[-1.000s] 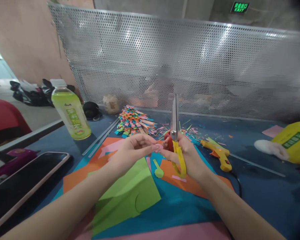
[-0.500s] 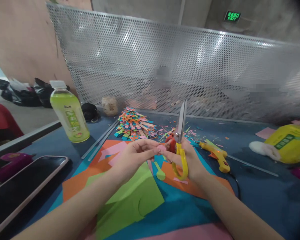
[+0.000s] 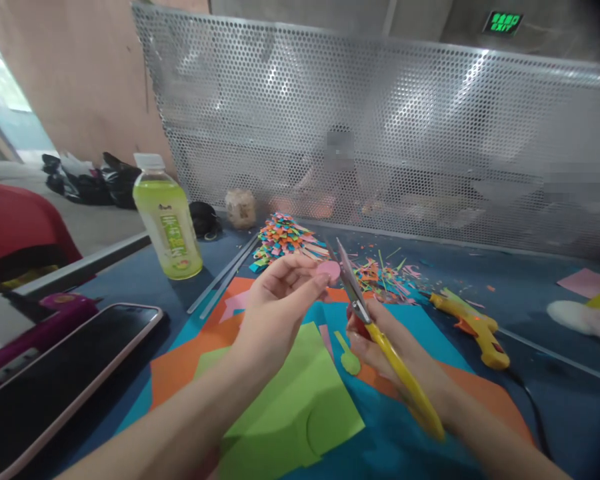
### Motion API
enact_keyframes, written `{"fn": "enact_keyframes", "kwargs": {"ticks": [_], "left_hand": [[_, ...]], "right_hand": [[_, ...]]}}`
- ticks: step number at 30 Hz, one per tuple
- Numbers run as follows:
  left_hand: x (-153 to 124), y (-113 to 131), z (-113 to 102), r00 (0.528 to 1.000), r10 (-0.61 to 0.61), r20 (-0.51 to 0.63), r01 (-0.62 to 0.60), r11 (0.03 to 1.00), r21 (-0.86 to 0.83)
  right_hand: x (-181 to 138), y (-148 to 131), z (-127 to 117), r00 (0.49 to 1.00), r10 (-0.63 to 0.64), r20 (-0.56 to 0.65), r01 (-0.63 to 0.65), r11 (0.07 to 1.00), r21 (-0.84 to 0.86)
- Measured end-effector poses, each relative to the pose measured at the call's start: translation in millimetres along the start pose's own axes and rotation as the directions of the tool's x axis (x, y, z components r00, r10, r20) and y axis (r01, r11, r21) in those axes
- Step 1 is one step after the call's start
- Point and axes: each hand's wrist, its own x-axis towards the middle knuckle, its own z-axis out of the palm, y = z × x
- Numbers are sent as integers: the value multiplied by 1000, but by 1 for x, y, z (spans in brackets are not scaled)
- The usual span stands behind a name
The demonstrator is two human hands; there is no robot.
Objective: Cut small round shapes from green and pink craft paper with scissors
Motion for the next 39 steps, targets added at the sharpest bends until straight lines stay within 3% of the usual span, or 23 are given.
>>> {"fn": "enact_keyframes", "kwargs": {"ticks": [5,15,25,30,35,39], "left_hand": [[-2,0,0,1000,24,19,-24,1000,-7],[-7,0,-1,981,79,177,-110,980,169],[-5,-3,-1,978,193,77,-204,959,197],[-7,1,1,980,183,83,-197,955,221],[-10,2,2,981,122,152,-156,959,238],[-12,0,1,975,112,193,-158,958,239]], "right_hand": [[-4,7,-3,997,-68,34,69,997,-44],[-5,3,-1,997,-75,-12,75,997,-35],[-7,6,-1,997,-79,9,79,997,9],[-7,16,0,995,-84,54,82,996,40],[-2,21,4,996,-93,-13,94,977,193],[0,21,3,994,-105,-19,107,972,211]]}}
